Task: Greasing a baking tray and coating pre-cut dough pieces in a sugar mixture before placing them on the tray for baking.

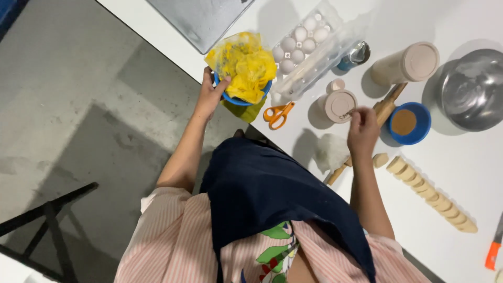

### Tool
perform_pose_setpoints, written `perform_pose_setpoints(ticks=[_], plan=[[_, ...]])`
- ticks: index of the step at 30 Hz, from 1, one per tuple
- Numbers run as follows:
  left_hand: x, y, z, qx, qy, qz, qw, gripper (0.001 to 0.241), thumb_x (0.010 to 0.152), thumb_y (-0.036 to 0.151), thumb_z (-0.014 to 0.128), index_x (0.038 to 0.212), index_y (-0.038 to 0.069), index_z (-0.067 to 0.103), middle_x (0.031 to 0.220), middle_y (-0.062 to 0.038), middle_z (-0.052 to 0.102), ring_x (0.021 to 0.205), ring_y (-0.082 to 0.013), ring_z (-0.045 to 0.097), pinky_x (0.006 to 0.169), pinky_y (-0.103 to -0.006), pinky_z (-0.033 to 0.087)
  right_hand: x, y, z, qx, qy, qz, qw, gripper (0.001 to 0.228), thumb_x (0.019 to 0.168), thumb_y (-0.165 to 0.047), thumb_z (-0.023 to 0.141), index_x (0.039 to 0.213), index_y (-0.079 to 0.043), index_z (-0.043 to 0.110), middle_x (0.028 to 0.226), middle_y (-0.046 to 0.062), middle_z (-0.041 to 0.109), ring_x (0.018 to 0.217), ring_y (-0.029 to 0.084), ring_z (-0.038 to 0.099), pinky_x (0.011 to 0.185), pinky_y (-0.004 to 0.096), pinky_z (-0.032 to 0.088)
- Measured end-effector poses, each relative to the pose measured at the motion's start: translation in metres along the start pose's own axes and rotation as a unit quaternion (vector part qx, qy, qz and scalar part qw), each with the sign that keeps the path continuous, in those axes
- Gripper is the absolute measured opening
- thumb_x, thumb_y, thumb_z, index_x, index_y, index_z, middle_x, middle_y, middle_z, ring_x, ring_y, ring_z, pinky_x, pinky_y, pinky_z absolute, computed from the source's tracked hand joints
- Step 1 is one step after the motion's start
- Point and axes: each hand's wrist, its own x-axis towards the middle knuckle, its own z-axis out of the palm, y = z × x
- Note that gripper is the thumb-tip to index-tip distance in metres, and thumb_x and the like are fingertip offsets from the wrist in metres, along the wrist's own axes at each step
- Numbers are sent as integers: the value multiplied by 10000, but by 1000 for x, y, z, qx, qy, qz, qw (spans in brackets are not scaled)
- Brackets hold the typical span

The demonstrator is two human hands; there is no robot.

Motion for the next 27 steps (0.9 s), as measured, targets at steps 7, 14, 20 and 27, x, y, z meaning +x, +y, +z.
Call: perform_pose_setpoints(ticks=[7,14,20,27], plan=[[22,-5,16,99,-34,-14,994,611,984,360,654,1438,28,413,1235,-141,616,1094,-212,596,915,-331,496,82,-117,117,204,-116,-41,971,338,990,-200,694,1261,-4,643,1017,138,701,800,206,672,687,311,560],[105,-22,4,83,-71,54,993,600,1088,396,522,1515,17,339,1372,-127,587,1249,-202,556,1078,-320,421,112,-171,161,147,-27,-83,985,242,908,-181,821,1044,-6,726,959,156,695,803,280,685,719,362,542],[247,-105,-33,147,-51,5,988,606,1064,412,518,1487,-2,386,1245,-193,660,1097,-263,633,980,-375,501,148,-194,234,113,72,-142,981,159,928,-81,743,1057,-23,671,1006,131,671,891,290,667,790,379,553],[293,-60,-39,276,-191,47,941,456,1057,264,480,1463,67,551,1350,-210,686,1259,-378,641,1033,-445,506,176,-176,283,384,67,106,915,125,1078,-74,637,1182,-7,622,1018,19,671,918,88,620,816,254,513]])
